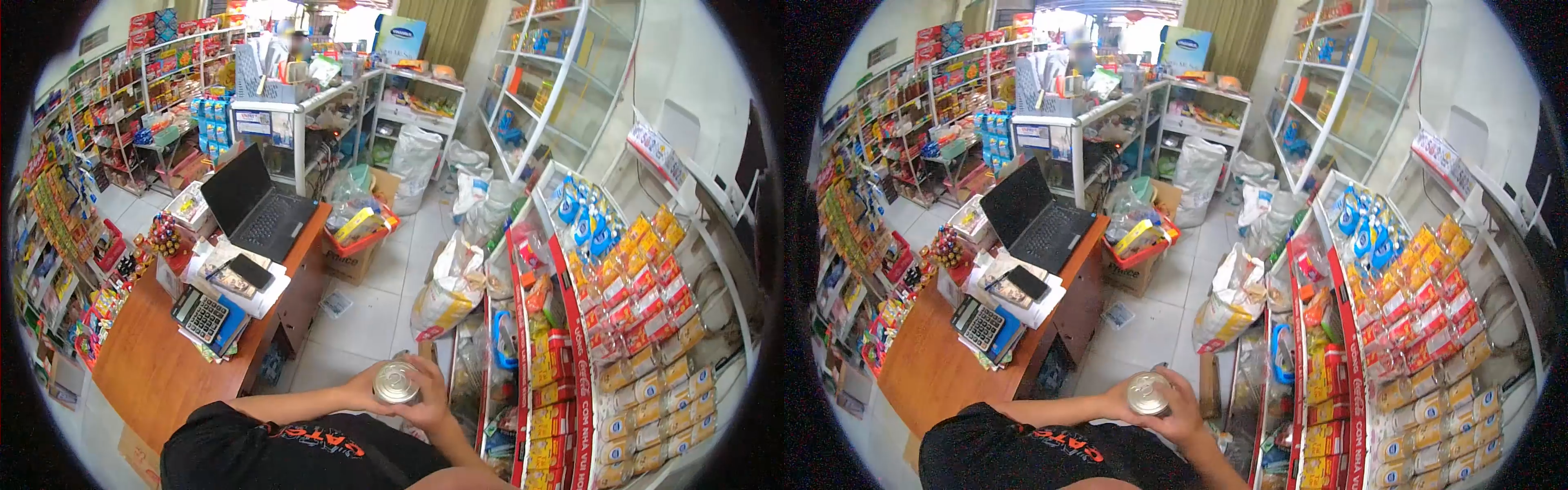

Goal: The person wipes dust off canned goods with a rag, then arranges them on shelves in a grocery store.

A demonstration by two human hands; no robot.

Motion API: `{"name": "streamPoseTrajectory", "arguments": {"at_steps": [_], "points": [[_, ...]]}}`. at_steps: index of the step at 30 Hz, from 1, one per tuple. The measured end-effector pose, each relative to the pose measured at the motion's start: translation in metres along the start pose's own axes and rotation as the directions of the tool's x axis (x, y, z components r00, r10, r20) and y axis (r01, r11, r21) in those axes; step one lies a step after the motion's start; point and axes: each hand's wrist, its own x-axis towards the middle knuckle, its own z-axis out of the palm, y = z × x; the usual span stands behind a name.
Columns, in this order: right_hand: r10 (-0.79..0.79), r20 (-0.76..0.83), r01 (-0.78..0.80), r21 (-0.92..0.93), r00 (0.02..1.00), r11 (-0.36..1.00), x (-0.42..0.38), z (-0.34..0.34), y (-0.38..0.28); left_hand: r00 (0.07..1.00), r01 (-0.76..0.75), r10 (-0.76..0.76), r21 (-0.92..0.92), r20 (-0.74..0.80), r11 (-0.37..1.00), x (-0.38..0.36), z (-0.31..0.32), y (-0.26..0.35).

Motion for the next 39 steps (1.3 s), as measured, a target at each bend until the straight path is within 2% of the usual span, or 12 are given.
{"name": "streamPoseTrajectory", "arguments": {"at_steps": [2,5,8,10,15,18,22,28,29,33,36,39], "points": [[0.104,-0.191,-0.059,0.225,0.976,0.973,-0.015,0.022,0.030,0.995,-0.012,0.007,-0.054,-0.095,0.998,-0.009,-0.009,0.009],[0.359,-0.164,-0.198,0.595,0.919,0.779,-0.029,0.053,0.041,0.891,0.353,-0.448,-0.506,-0.076,0.787,-0.025,-0.025,0.005],[0.452,0.009,-0.387,0.531,0.892,0.754,-0.034,0.074,0.039,0.954,-0.166,-0.114,-0.806,-0.277,0.567,-0.014,-0.018,0.008],[0.482,0.013,-0.462,0.306,0.876,0.832,-0.037,0.089,0.053,0.973,-0.055,-0.159,-0.829,-0.170,0.556,-0.018,-0.021,0.011],[0.688,-0.131,-0.500,0.593,0.713,0.631,-0.037,0.069,0.084,0.986,0.133,-0.164,-0.394,-0.045,0.909,-0.026,-0.017,0.033],[0.586,-0.326,-0.320,0.596,0.742,0.737,-0.029,0.029,0.079,0.964,-0.058,0.058,0.008,-0.260,0.998,-0.025,-0.010,0.025],[0.280,-0.271,-0.220,0.234,0.921,0.947,-0.038,0.011,0.053,0.872,0.256,-0.402,-0.440,-0.280,0.861,-0.020,0.005,0.030],[0.131,-0.336,-0.130,0.025,0.933,0.991,-0.050,0.009,0.018,0.926,0.151,-0.335,-0.644,-0.172,0.750,-0.011,0.062,0.010],[0.019,-0.337,-0.047,-0.075,0.941,0.996,-0.042,-0.002,0.011,0.922,0.254,-0.356,-0.456,-0.152,0.853,-0.011,0.058,0.011],[0.671,-0.071,-0.548,0.518,0.738,0.657,-0.058,-0.014,0.032,0.933,0.291,-0.227,0.214,-0.280,0.932,-0.012,0.060,0.033],[0.649,0.013,-0.587,0.442,0.761,0.679,-0.057,-0.032,0.040,0.975,0.220,-0.194,0.556,-0.107,0.802,-0.005,0.057,0.061],[0.264,0.027,-0.262,0.254,0.964,0.931,-0.043,-0.049,0.011,0.955,0.286,-0.212,0.458,-0.208,0.841,-0.005,0.064,0.059]]}}
